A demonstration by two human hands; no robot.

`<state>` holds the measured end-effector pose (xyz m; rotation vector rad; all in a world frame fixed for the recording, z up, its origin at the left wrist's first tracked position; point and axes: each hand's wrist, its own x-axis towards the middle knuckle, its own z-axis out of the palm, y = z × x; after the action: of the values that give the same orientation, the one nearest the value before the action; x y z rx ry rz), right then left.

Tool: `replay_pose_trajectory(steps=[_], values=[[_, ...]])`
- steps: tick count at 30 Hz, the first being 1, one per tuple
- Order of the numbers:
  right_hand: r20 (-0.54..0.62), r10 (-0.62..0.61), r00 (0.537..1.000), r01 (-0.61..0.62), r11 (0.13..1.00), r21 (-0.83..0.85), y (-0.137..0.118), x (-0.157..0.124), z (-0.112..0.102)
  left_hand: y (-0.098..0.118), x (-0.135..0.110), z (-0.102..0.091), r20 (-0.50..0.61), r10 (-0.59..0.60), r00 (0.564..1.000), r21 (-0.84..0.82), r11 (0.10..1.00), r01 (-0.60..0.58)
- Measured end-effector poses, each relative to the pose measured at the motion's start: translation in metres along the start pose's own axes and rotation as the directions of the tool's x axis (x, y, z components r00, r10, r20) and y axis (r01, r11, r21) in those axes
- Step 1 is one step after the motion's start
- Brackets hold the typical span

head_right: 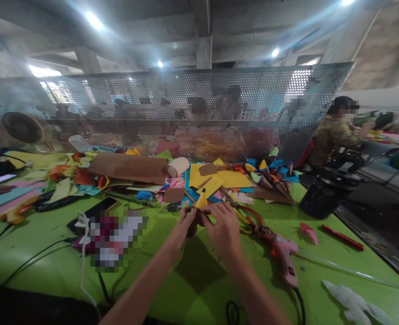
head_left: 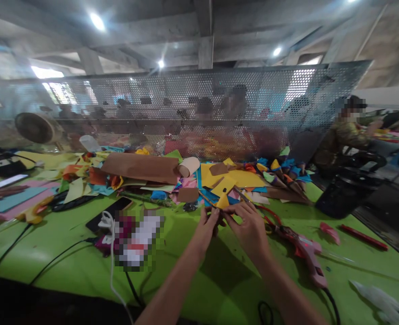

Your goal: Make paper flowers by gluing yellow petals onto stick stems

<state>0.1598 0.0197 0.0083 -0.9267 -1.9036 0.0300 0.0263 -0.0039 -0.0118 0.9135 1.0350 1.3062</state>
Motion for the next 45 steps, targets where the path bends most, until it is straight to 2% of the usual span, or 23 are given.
replay_pose_trajectory(steps=[9,15,23,34,37,40,45], values=[[0.032,-0.004,0.999,0.004,1.000,-0.006,-0.0025,-0.0004,0.0000,-0.0003,-0.0015,-0.0016,-0.044,-0.010,0.999,0.061,0.998,0.012],[0.046,0.021,0.999,-0.024,0.998,0.053,-0.0041,0.0015,-0.0014,-0.0012,-0.0036,-0.0043,-0.029,-0.022,0.999,-0.028,0.999,0.021],[0.057,-0.043,0.997,0.041,0.999,0.035,-0.0007,0.0009,-0.0014,-0.0063,-0.0030,-0.0072,0.003,-0.031,1.000,-0.101,0.994,0.031],[0.126,-0.114,0.986,0.123,0.990,-0.068,-0.0072,-0.0001,-0.0045,-0.0047,-0.0028,-0.0057,-0.035,-0.045,0.998,-0.126,0.991,0.040],[0.131,-0.103,0.986,0.110,0.993,-0.048,-0.0080,0.0004,-0.0039,-0.0054,-0.0031,-0.0068,-0.057,-0.049,0.997,-0.114,0.993,0.043],[0.106,-0.078,0.991,0.074,0.996,0.041,-0.0081,0.0013,-0.0034,-0.0060,-0.0041,-0.0072,-0.077,-0.043,0.996,-0.113,0.993,0.034],[0.054,0.063,0.997,-0.072,0.978,0.197,-0.0074,0.0014,-0.0032,-0.0036,-0.0067,-0.0069,-0.054,-0.027,0.998,-0.090,0.996,0.022]])
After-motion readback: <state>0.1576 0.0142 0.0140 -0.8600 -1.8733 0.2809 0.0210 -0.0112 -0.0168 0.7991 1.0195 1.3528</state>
